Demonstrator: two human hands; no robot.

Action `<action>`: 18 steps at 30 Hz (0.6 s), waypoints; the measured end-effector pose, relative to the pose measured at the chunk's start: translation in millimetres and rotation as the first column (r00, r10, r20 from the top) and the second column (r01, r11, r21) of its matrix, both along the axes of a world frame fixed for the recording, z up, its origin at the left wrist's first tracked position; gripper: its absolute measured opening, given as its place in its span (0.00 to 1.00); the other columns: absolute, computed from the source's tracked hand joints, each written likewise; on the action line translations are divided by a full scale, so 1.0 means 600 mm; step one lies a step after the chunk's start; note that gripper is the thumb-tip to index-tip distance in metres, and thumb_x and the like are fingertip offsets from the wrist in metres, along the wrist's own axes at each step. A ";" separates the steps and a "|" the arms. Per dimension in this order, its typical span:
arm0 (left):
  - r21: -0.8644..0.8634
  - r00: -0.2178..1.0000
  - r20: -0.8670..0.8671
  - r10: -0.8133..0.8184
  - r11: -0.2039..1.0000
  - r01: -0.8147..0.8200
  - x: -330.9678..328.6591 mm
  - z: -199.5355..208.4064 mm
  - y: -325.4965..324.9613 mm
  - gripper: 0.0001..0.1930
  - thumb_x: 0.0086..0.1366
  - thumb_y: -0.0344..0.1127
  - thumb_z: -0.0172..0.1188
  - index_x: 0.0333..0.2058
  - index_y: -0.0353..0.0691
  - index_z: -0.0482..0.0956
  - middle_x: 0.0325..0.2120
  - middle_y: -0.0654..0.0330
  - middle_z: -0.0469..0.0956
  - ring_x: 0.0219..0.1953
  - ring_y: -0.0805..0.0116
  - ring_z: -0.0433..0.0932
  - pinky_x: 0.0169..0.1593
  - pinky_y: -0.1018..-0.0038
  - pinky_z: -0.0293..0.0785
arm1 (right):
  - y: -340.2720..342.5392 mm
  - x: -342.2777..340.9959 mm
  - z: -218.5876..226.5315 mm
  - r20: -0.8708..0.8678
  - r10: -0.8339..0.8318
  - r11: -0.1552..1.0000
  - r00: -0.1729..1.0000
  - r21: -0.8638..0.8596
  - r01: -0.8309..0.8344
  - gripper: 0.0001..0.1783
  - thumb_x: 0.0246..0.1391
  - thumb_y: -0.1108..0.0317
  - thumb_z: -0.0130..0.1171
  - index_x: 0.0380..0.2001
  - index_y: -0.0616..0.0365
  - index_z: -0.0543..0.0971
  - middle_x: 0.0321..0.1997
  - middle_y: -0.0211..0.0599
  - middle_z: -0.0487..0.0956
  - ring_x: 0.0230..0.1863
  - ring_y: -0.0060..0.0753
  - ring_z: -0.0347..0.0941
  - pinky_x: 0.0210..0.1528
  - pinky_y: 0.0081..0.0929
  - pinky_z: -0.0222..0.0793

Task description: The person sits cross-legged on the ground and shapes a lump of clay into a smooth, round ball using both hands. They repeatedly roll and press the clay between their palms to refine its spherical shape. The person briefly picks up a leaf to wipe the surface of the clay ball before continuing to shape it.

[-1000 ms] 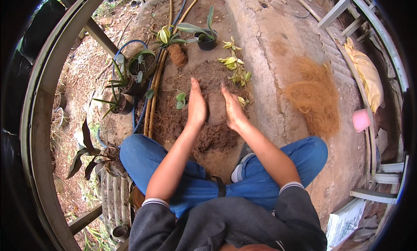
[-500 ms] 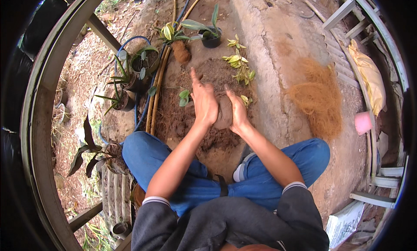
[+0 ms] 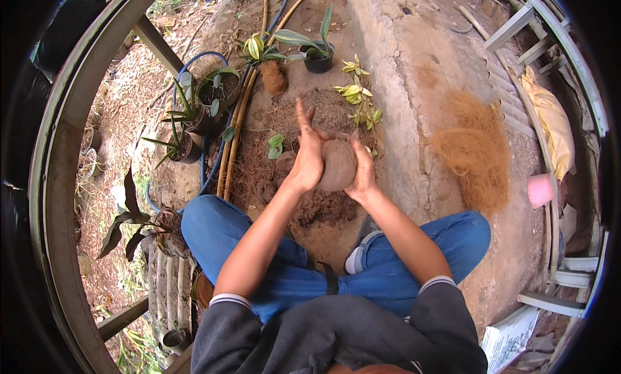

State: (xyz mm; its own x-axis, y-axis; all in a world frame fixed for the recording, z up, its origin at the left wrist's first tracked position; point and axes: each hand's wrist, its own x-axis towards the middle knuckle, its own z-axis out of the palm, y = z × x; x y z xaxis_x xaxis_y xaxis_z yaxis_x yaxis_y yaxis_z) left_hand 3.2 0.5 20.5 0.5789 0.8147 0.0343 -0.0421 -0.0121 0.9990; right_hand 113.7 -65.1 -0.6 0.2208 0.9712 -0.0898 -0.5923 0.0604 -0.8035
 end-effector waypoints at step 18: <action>0.160 0.977 0.208 0.034 0.985 -0.069 0.005 -0.029 -0.018 0.40 0.66 0.62 0.34 0.66 0.40 0.37 0.62 0.43 0.52 0.63 0.53 0.56 0.63 0.63 0.52 | 0.005 -0.015 0.016 0.441 -0.282 0.947 0.852 -0.015 0.321 0.25 0.58 0.49 0.54 0.29 0.66 0.79 0.16 0.18 0.63 0.18 0.12 0.53 0.20 0.17 0.47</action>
